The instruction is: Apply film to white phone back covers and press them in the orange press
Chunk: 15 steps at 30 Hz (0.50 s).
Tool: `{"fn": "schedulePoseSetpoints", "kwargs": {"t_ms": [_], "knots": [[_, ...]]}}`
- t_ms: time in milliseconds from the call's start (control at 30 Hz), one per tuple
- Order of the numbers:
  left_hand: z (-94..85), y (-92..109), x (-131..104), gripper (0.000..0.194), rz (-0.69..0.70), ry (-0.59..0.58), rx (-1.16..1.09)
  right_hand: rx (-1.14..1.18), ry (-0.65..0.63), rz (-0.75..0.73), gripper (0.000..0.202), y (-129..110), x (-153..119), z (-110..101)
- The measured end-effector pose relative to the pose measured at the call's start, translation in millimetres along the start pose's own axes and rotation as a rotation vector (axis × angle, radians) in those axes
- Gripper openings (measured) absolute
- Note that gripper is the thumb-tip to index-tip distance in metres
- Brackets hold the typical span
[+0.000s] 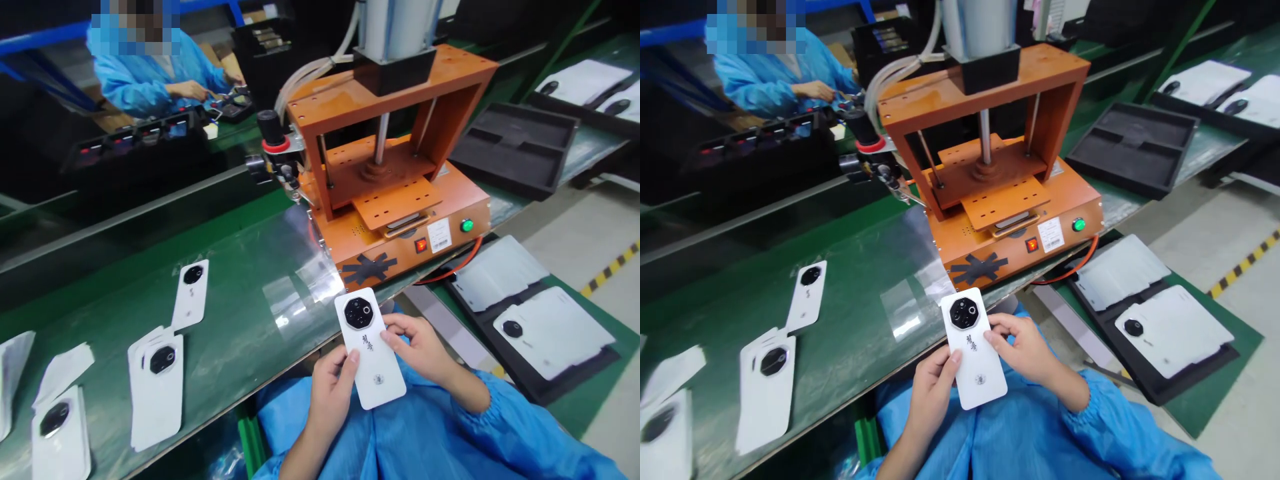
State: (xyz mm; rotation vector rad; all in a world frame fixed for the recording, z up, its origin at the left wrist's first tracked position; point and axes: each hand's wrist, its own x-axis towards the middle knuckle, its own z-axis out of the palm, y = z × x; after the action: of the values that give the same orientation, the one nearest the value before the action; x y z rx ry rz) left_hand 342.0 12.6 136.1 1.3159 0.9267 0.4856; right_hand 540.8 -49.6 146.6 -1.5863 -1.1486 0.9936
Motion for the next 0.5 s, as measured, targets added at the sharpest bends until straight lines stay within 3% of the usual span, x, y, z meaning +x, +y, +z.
{"fn": "schedulePoseSetpoints", "kwargs": {"t_ms": [200, 333, 433, 500], "knots": [[13.5, -4, 2, 0.045, 0.014, -0.174, 0.182, 0.116, -0.028, 0.118, 0.04, 25, -24, -15], [18.8, -8, 4, 0.039, 0.076, -0.341, 0.323, 0.257, -0.014, 0.239, 0.047, 61, -51, -24], [6.0, -15, 3, 0.03, 0.208, -0.342, 0.406, 0.127, 0.087, 0.375, 0.055, 103, -80, -59], [-11.8, -21, 5, 0.026, 0.347, -0.249, 0.469, -0.048, 0.271, 0.489, 0.059, 131, -107, -99]]}}
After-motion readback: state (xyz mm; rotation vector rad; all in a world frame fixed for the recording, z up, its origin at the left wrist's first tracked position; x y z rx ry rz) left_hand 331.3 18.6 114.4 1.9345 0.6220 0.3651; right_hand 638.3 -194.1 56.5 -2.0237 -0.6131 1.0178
